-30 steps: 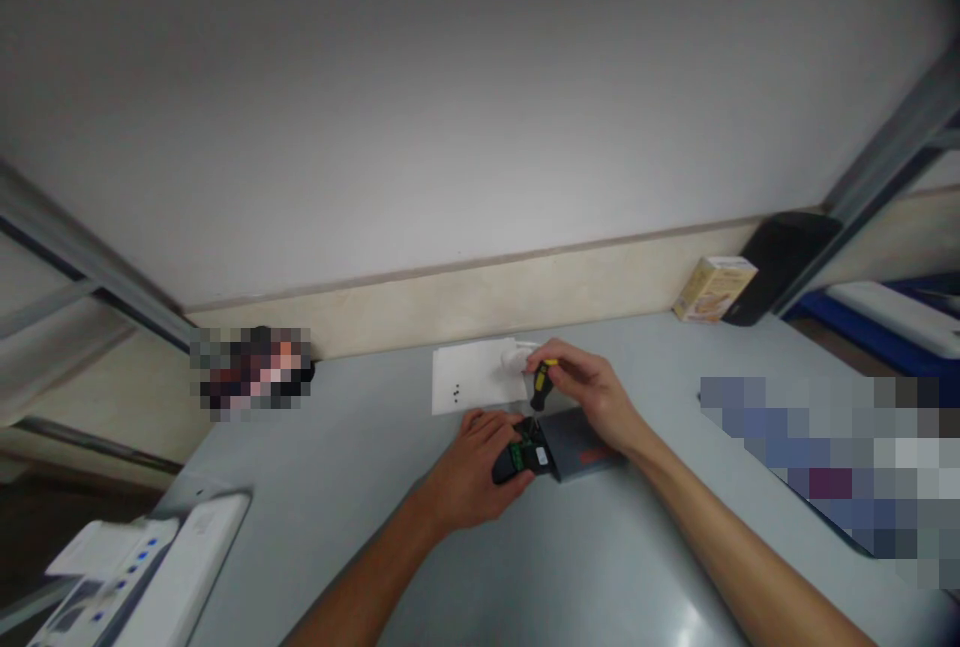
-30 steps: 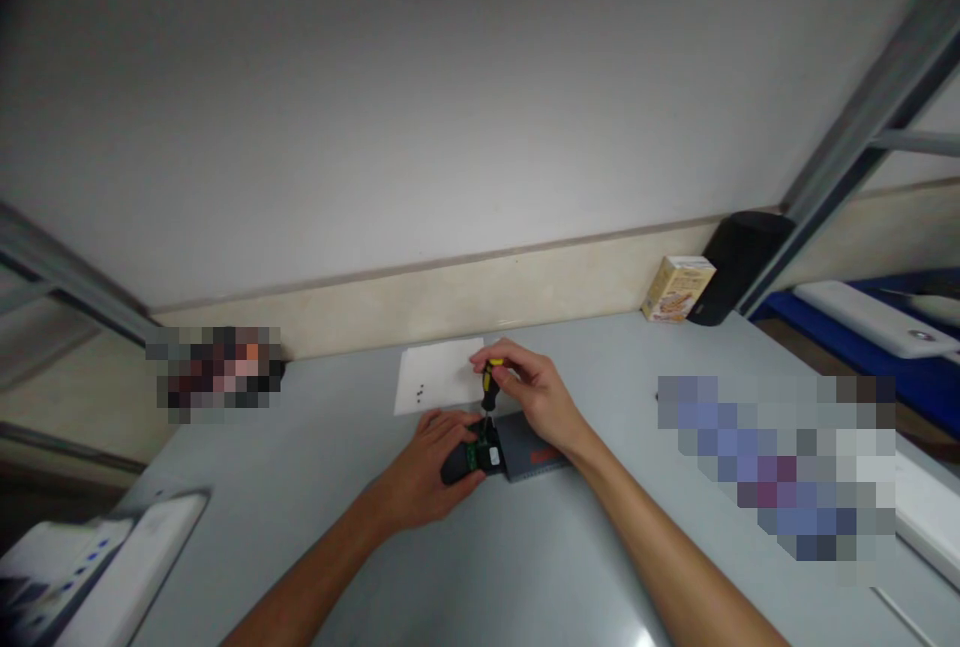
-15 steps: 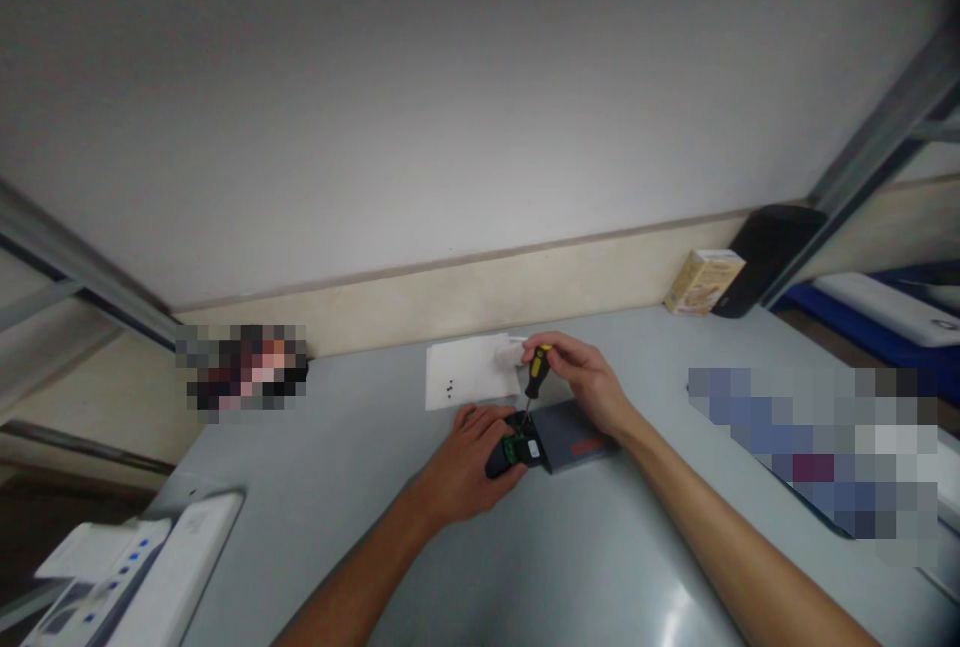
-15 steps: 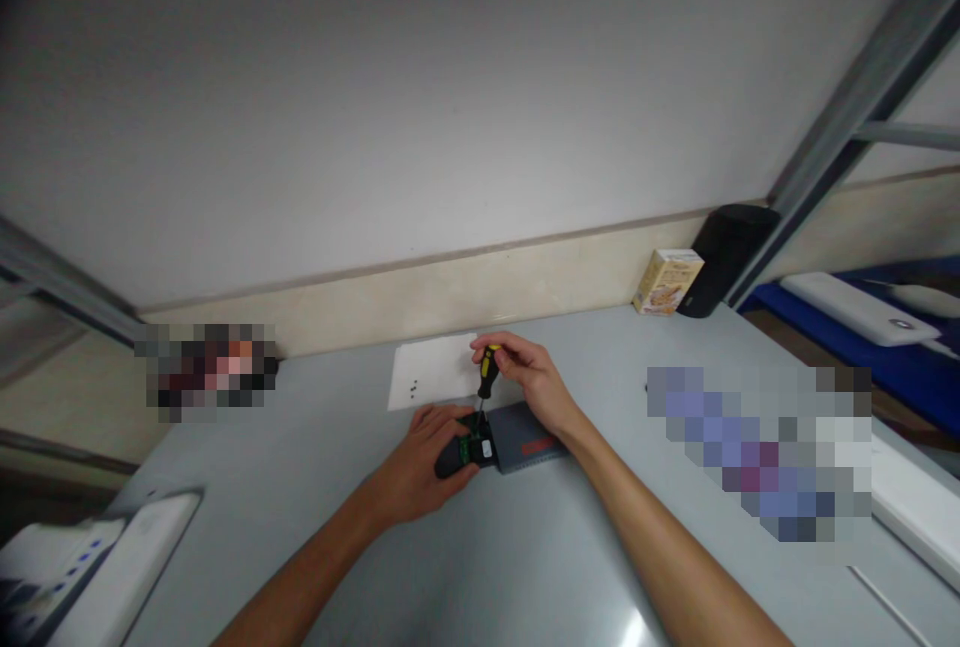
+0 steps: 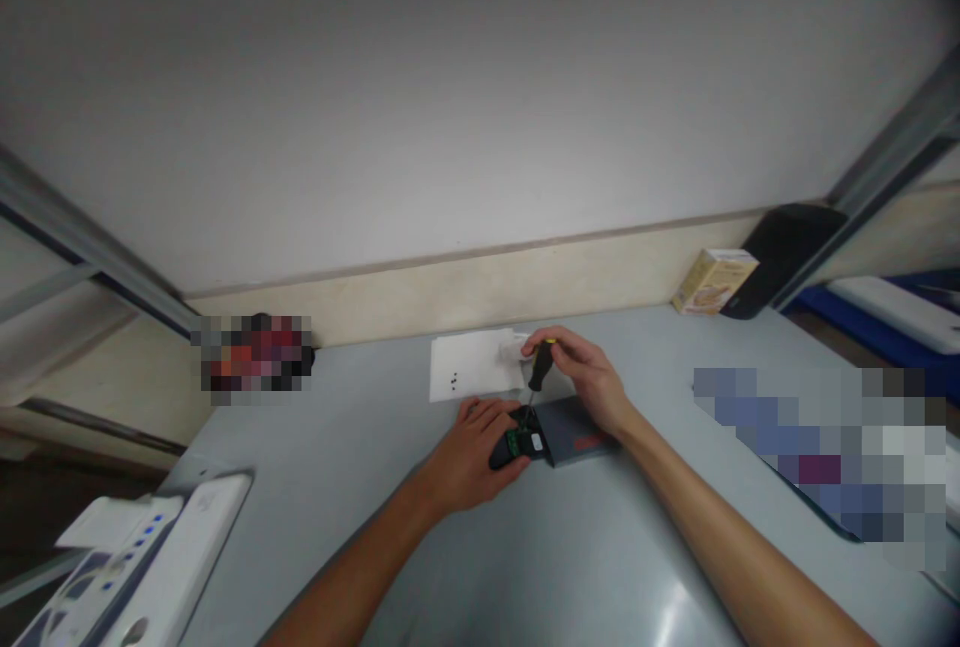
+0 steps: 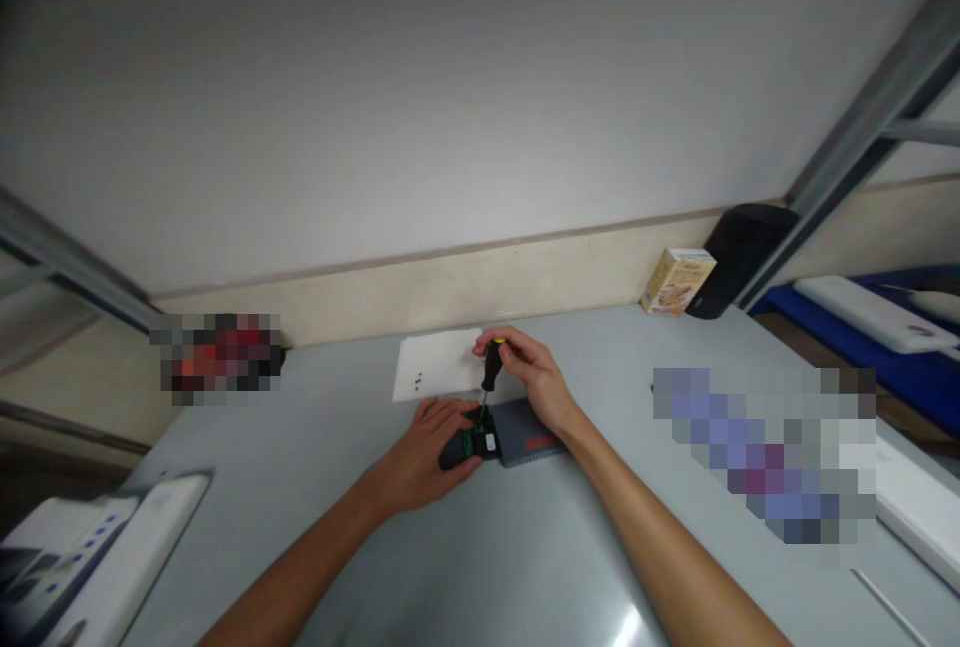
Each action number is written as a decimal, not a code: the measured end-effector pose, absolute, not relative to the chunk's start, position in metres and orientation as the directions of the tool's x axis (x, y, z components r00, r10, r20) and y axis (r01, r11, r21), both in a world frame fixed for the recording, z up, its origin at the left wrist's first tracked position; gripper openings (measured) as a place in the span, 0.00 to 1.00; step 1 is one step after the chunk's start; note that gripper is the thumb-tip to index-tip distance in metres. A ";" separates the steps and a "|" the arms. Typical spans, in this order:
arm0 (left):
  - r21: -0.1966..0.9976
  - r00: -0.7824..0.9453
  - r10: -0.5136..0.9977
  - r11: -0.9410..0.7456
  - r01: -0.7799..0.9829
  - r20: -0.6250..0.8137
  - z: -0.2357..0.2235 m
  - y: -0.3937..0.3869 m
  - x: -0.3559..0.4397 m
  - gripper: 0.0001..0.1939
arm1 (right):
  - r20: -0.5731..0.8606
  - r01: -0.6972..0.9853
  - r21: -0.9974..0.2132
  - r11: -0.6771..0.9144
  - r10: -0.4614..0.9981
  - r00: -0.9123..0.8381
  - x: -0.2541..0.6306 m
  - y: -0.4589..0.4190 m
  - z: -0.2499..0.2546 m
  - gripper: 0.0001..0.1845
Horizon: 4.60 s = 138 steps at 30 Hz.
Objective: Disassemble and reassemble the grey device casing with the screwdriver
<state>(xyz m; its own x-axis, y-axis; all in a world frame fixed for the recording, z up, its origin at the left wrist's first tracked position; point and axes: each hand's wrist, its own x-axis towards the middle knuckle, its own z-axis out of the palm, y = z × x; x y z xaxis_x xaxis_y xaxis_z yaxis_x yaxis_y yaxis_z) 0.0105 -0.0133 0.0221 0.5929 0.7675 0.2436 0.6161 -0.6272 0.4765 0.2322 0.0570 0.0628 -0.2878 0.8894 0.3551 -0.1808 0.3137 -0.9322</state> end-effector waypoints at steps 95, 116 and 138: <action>0.420 0.602 0.738 -0.671 0.611 0.304 0.015 -0.012 0.009 0.13 | 0.392 -0.153 -0.920 0.360 0.837 -0.382 0.235 0.050 0.076 0.15; 0.415 0.602 0.747 -0.660 0.626 0.281 0.017 -0.013 0.010 0.13 | 0.382 -0.093 -0.923 0.374 0.859 -0.340 0.233 0.049 0.077 0.14; 0.411 0.605 0.744 -0.665 0.624 0.284 0.016 -0.013 0.012 0.14 | 0.412 -0.032 -0.905 0.424 0.857 -0.308 0.237 0.052 0.077 0.09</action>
